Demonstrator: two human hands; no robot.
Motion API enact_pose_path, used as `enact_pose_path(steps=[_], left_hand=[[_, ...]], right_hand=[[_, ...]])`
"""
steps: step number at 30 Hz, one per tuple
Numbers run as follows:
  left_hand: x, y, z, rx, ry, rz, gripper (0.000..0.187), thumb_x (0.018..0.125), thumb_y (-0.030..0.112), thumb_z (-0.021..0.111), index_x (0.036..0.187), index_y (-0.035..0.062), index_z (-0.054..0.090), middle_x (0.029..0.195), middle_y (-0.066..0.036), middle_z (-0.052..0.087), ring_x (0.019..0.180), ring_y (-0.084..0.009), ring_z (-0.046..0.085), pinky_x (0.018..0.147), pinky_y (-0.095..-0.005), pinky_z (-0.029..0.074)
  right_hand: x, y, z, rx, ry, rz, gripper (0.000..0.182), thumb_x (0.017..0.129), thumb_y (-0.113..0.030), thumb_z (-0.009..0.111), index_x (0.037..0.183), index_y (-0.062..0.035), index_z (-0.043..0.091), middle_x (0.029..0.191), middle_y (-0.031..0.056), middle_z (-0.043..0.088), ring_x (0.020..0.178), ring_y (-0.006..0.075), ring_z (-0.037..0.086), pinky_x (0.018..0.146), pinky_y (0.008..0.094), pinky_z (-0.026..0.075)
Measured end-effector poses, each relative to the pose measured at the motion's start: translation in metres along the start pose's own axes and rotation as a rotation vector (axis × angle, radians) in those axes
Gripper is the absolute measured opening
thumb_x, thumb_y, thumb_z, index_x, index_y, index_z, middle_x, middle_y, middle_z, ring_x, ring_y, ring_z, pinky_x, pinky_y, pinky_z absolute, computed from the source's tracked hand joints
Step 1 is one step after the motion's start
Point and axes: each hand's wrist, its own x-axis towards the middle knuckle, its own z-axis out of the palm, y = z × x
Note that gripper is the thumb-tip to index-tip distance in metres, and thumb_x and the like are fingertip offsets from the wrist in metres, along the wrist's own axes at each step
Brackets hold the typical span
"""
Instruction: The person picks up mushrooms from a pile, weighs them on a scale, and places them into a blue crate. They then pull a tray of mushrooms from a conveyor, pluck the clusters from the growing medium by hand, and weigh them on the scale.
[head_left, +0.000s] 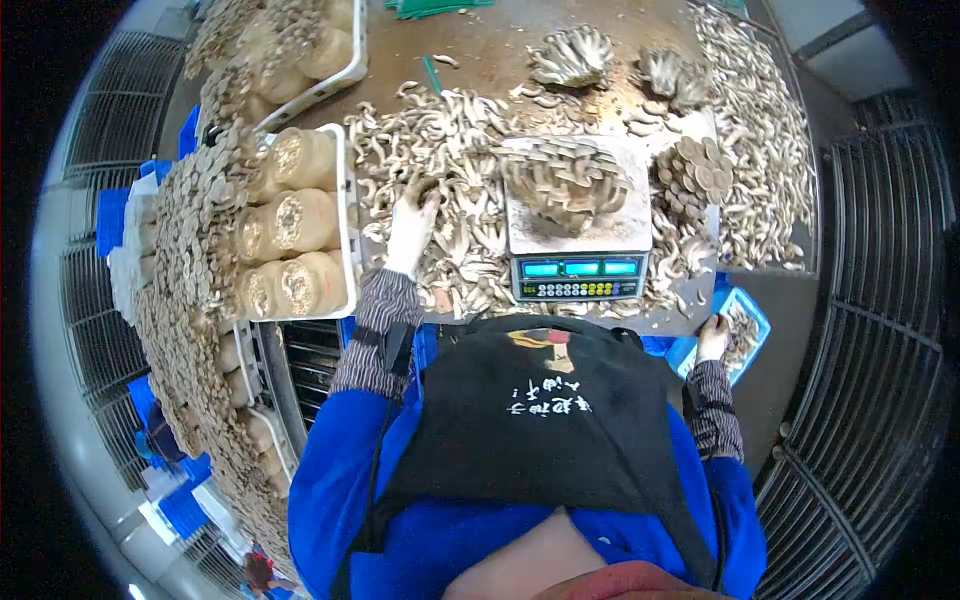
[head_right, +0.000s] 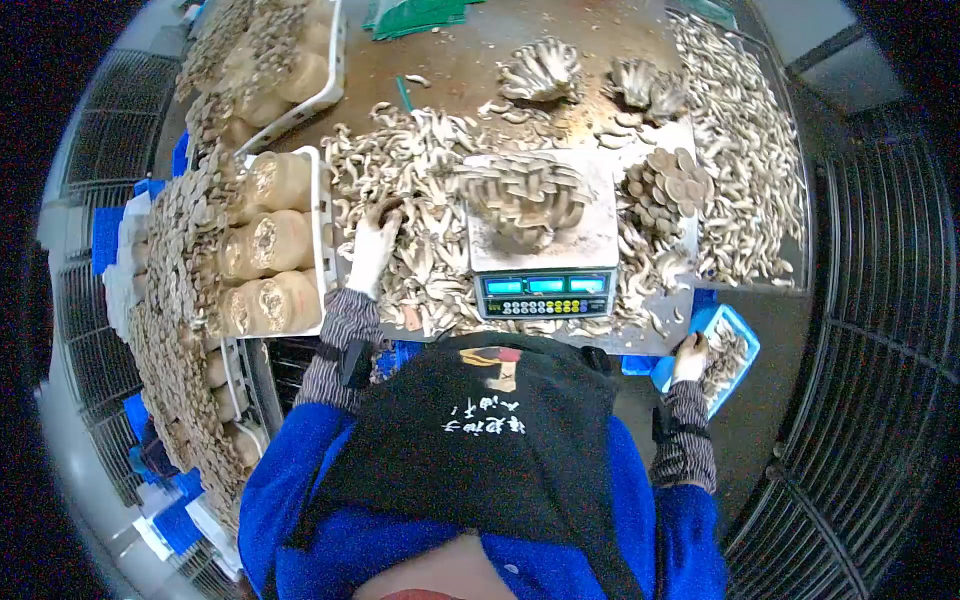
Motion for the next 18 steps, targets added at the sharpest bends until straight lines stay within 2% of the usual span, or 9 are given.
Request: enact_pose_path(steps=[3, 4, 7, 8, 9, 11, 13, 14, 18], left_hand=[[0.031, -0.032, -0.002, 0.155, 0.066, 0.142, 0.035, 0.091, 0.018, 0.061, 0.121, 0.0003, 0.060, 0.112, -0.021, 0.065, 0.105, -0.0298, 0.064, 0.089, -0.0356, 0.050], [0.038, -0.035, -0.004, 0.022, 0.041, 0.073, 0.036, 0.091, 0.020, 0.061, 0.122, 0.0019, 0.060, 0.113, -0.022, 0.064, 0.108, -0.0335, 0.061, 0.091, -0.0383, 0.049], [0.038, -0.047, -0.015, 0.349, 0.111, 0.037, 0.047, 0.090, 0.029, 0.065, 0.122, -0.0042, 0.057, 0.110, -0.022, 0.065, 0.104, -0.0327, 0.063, 0.089, -0.0377, 0.050], [0.017, 0.006, -0.027, 0.244, 0.036, -0.004, 0.053, 0.089, 0.037, 0.066, 0.120, -0.0063, 0.059, 0.105, -0.022, 0.067, 0.100, -0.0323, 0.065, 0.087, -0.0374, 0.050], [0.007, 0.015, -0.026, 0.318, 0.072, -0.110, 0.054, 0.088, 0.044, 0.066, 0.117, -0.0021, 0.063, 0.097, -0.020, 0.069, 0.095, -0.0299, 0.067, 0.086, -0.0370, 0.051], [-0.015, 0.023, -0.031, 0.463, -0.175, -0.231, 0.057, 0.085, 0.051, 0.065, 0.115, 0.0020, 0.066, 0.092, -0.017, 0.071, 0.087, -0.0264, 0.069, 0.083, -0.0367, 0.052], [-0.047, 0.006, -0.026, 0.502, -0.197, -0.050, 0.059, 0.083, 0.055, 0.066, 0.113, 0.0045, 0.066, 0.084, -0.014, 0.071, 0.077, -0.0255, 0.070, 0.077, -0.0363, 0.054], [-0.056, -0.003, -0.021, 0.516, -0.191, -0.007, 0.058, 0.082, 0.055, 0.067, 0.109, 0.0040, 0.066, 0.081, -0.015, 0.070, 0.073, -0.0270, 0.069, 0.071, -0.0371, 0.055], [-0.087, -0.024, 0.004, 0.401, -0.193, 0.031, 0.055, 0.081, 0.051, 0.068, 0.108, 0.0030, 0.064, 0.086, -0.018, 0.068, 0.080, -0.0325, 0.067, 0.071, -0.0413, 0.053]], right_hand=[[-0.024, -0.009, -0.014, -0.032, -0.007, 0.032, 0.038, 0.095, -0.024, 0.050, 0.117, 0.0065, 0.060, 0.112, 0.0256, 0.064, 0.107, 0.0382, 0.060, 0.096, 0.0409, 0.044], [-0.033, -0.015, -0.024, 0.002, -0.062, 0.054, 0.038, 0.095, -0.022, 0.050, 0.119, 0.0060, 0.058, 0.114, 0.0253, 0.063, 0.109, 0.0376, 0.059, 0.096, 0.0409, 0.044], [-0.059, -0.006, -0.028, 0.081, 0.029, 0.006, 0.034, 0.094, -0.021, 0.051, 0.115, 0.0054, 0.060, 0.112, 0.0244, 0.064, 0.106, 0.0355, 0.060, 0.095, 0.0397, 0.044], [-0.072, -0.012, -0.031, 0.074, 0.023, 0.094, 0.033, 0.094, -0.020, 0.052, 0.114, 0.0049, 0.061, 0.110, 0.0238, 0.065, 0.104, 0.0347, 0.061, 0.093, 0.0393, 0.045], [-0.083, -0.022, -0.036, 0.069, 0.021, 0.181, 0.032, 0.093, -0.020, 0.052, 0.112, 0.0043, 0.062, 0.108, 0.0233, 0.066, 0.101, 0.0339, 0.062, 0.091, 0.0388, 0.046], [-0.092, 0.037, -0.014, 0.007, 0.058, 0.034, 0.030, 0.093, -0.019, 0.052, 0.110, 0.0024, 0.064, 0.101, 0.0219, 0.067, 0.092, 0.0328, 0.064, 0.085, 0.0383, 0.048], [-0.111, 0.037, -0.012, -0.054, 0.002, 0.140, 0.033, 0.092, -0.019, 0.055, 0.113, 0.0050, 0.062, 0.108, 0.0233, 0.066, 0.103, 0.0344, 0.062, 0.092, 0.0386, 0.046], [-0.119, 0.037, -0.009, -0.151, 0.020, 0.067, 0.032, 0.093, -0.020, 0.054, 0.113, 0.0049, 0.062, 0.105, 0.0224, 0.066, 0.099, 0.0337, 0.062, 0.089, 0.0387, 0.047], [-0.109, 0.018, -0.002, -0.022, -0.068, 0.059, 0.032, 0.095, -0.020, 0.053, 0.113, 0.0050, 0.062, 0.104, 0.0221, 0.066, 0.097, 0.0331, 0.062, 0.088, 0.0385, 0.047]])
